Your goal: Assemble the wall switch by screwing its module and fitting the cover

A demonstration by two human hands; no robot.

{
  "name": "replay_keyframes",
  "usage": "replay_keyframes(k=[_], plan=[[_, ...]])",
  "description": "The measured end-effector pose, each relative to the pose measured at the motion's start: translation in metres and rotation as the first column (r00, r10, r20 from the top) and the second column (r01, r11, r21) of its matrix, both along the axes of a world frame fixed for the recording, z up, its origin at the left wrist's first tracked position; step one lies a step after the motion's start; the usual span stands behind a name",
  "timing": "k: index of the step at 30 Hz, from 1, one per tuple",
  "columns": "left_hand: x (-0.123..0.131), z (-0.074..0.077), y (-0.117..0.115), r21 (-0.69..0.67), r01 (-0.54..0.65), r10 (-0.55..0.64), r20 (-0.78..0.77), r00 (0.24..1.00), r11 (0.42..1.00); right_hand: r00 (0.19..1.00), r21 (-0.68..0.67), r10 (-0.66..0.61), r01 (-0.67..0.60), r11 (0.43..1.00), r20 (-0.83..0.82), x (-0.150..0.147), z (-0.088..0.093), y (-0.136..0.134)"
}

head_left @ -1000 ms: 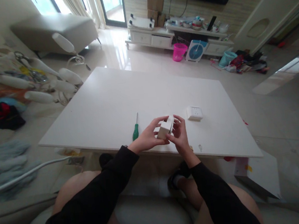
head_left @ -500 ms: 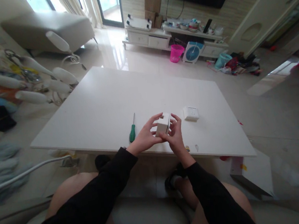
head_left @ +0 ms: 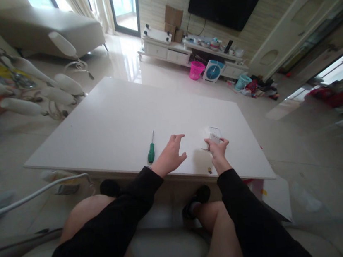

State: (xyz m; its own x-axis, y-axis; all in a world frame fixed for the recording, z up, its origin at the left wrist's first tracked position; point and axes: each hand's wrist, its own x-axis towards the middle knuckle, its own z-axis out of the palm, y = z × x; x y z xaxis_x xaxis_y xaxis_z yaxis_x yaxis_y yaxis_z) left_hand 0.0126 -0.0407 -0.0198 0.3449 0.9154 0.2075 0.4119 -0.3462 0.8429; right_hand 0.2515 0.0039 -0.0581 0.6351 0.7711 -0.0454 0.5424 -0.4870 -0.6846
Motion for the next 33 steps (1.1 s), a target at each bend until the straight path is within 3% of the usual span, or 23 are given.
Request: replay_keyframes(k=[2, 6, 13, 19, 21, 24, 27, 29, 31, 33], plan=[[0.001, 0.004, -0.003, 0.021, 0.011, -0.010, -0.035, 0.999, 1.000, 0.990, -0.159, -0.139, 0.143, 0.977, 0.039, 0.021, -0.002, 0.005], [0.002, 0.011, -0.007, 0.011, 0.033, -0.032, -0.070, 0.997, 0.999, 0.970, -0.268, -0.146, 0.195, 0.943, 0.193, 0.047, -0.012, 0.007], [0.007, 0.007, -0.005, 0.015, 0.030, -0.028, -0.117, 0.993, 0.999, 0.963, -0.293, -0.086, 0.162, 0.942, 0.256, 0.050, -0.027, 0.016], [0.016, -0.002, -0.011, 0.070, 0.064, -0.055, -0.126, 0.990, 0.995, 0.951, -0.264, -0.044, 0.130, 0.956, 0.307, 0.041, -0.024, 0.023], [0.019, -0.003, -0.016, 0.103, 0.088, -0.073, -0.136, 0.988, 0.991, 0.924, -0.201, 0.039, 0.042, 0.979, 0.380, 0.038, -0.021, 0.016], [0.021, -0.003, -0.027, 0.145, 0.121, -0.092, -0.195, 0.976, 0.982, 0.798, -0.157, 0.292, -0.246, 0.956, 0.527, 0.039, -0.011, -0.007], [0.018, 0.001, -0.044, 0.146, 0.209, -0.145, -0.360, 0.922, 0.967, 0.571, -0.252, 0.527, -0.492, 0.833, 0.629, 0.049, 0.004, -0.040], [0.008, 0.004, -0.059, 0.058, 0.264, -0.199, -0.507, 0.838, 0.963, 0.457, -0.312, 0.615, -0.576, 0.755, 0.643, 0.060, 0.013, -0.062], [-0.010, 0.007, -0.078, -0.080, 0.221, -0.221, -0.634, 0.741, 0.972, 0.382, -0.340, 0.671, -0.642, 0.687, 0.635, 0.073, 0.019, -0.083], [-0.033, 0.010, -0.098, -0.113, 0.175, -0.201, -0.729, 0.654, 0.978, 0.333, -0.335, 0.707, -0.704, 0.627, 0.624, 0.083, 0.022, -0.102]])
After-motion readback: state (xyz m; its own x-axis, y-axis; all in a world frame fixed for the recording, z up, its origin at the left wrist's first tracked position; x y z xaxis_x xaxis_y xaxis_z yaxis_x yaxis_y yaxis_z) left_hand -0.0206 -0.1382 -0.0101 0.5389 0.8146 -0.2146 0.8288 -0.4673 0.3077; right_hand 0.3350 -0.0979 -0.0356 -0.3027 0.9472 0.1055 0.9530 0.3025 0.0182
